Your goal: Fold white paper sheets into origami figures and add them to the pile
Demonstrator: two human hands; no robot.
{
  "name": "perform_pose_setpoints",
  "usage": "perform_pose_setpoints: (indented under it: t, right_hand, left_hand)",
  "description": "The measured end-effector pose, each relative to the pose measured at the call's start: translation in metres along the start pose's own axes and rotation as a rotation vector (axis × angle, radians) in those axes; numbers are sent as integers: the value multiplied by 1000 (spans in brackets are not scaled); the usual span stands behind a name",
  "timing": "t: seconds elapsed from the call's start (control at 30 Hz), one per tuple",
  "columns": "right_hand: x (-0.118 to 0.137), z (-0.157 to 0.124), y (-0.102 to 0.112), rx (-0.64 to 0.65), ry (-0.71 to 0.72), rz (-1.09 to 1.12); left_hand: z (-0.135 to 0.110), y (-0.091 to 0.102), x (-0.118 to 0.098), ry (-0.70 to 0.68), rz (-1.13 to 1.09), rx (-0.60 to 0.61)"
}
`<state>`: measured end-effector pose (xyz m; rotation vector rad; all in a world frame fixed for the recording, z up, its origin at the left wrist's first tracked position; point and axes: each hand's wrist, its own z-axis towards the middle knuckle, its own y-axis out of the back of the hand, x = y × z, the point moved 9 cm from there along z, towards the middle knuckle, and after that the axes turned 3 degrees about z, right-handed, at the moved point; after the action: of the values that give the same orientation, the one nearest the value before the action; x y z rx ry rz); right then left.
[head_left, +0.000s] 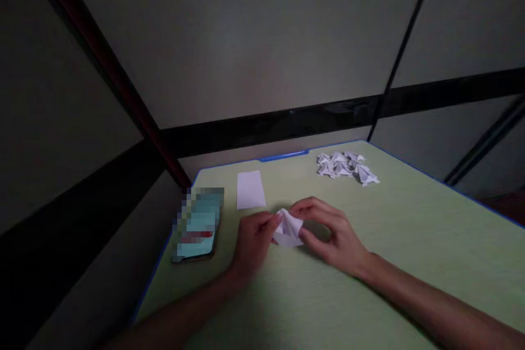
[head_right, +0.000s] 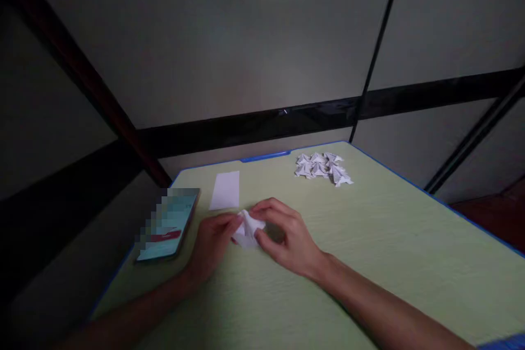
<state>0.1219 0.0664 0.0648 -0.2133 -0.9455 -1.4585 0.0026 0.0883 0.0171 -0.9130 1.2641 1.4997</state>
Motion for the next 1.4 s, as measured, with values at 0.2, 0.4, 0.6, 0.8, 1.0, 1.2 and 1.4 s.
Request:
perform_pose_setpoints:
  t: [0.2, 0.4, 0.6, 0.8, 1.0, 1.2, 1.4]
  right_hand:
    - [-14, 0, -8, 59, -187, 136]
    - [-46, -10, -19, -30, -428, 464]
    - [-46, -13, -14, -71, -423, 338]
    - [-17, -15, -12, -32, -186, -45]
    - [-2, -19, -3, -143, -6, -213]
    - [17, -17, -15, -4, 193, -289]
    - [-6, -4, -17, 85, -158, 321]
  left_hand:
    - [1, 2, 4, 57, -104, -43]
    - [1, -10, 13, 127, -340, 51]
    - [-3, -11, 4, 105, -186, 15]
    - [-10, -2, 0, 3, 11, -131]
    - [-14, -7, 0, -14, 102, -130]
    - [-13, -15, -2, -34, 8, -64]
    - [-3, -22, 10, 82, -223, 47]
